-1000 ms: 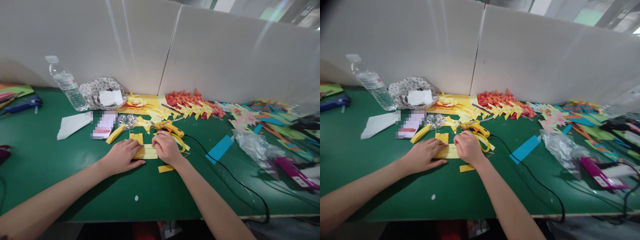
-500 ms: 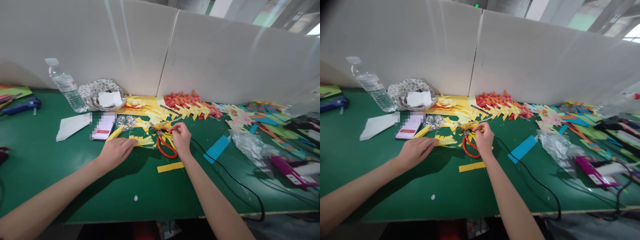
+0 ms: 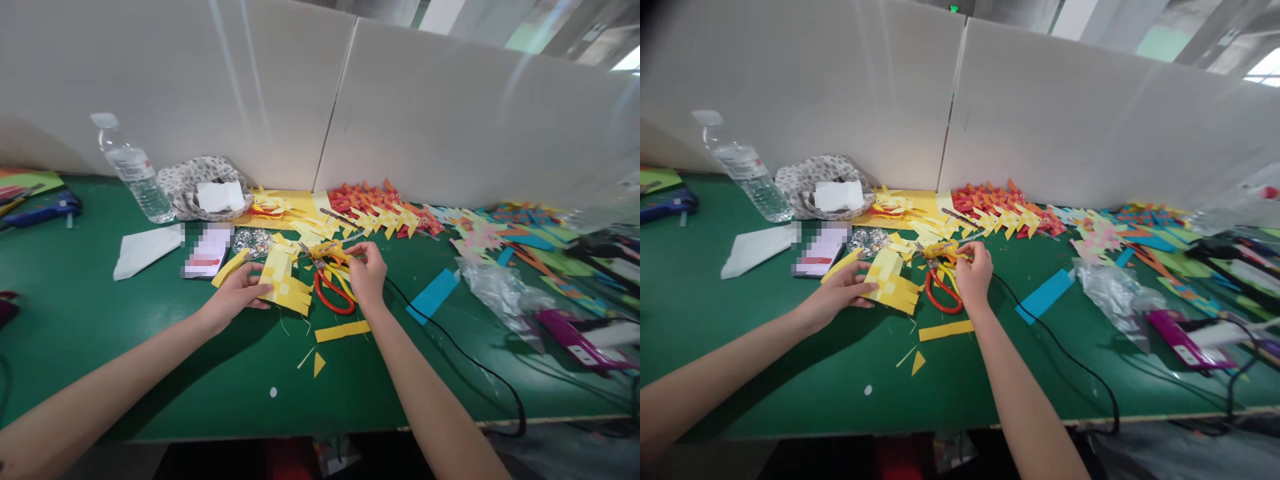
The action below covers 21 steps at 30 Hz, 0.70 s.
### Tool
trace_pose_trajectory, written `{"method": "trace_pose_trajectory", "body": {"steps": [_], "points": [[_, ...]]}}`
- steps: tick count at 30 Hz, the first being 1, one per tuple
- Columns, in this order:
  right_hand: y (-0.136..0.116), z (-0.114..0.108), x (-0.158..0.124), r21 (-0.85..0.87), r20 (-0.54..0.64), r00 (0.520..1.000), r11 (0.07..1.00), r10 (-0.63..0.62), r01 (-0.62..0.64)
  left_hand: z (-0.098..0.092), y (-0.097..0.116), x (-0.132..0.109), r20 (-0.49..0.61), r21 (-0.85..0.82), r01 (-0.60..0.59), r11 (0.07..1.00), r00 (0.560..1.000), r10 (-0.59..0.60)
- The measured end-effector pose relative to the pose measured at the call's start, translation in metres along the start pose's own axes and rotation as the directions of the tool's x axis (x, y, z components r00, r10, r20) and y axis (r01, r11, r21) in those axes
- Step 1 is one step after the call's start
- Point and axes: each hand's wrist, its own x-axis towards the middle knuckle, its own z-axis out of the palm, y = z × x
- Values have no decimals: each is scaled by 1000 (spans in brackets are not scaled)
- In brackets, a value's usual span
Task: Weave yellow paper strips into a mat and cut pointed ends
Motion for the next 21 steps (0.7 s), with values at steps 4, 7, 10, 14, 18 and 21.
{"method": "trace_pose_trajectory", "body": {"steps": [4,7,10,14,18,21], "points": [[-4,1,-1,8,9,1000,1000,-8,8,0,1,0,-15,-114,-67,991,998,65],[-15,-6,-1,166,26,1000,986,11,-15,-2,2,2,-82,-197,-105,975,993,90],[-36,-17,-5,453,530,848,853,-22,-261,-5,2,5,-142,-276,-88,957,989,50],[-65,-24,-22,-59,902,-389,839,-188,-542,-7,3,7,-213,-369,-109,923,977,30],[-75,-14,-39,-230,727,-679,895,-102,-382,-6,5,6,-224,-389,-117,914,974,29],[-70,-5,-42,103,961,-166,847,-219,-521,-4,7,3,-205,-373,-125,919,977,50]]}}
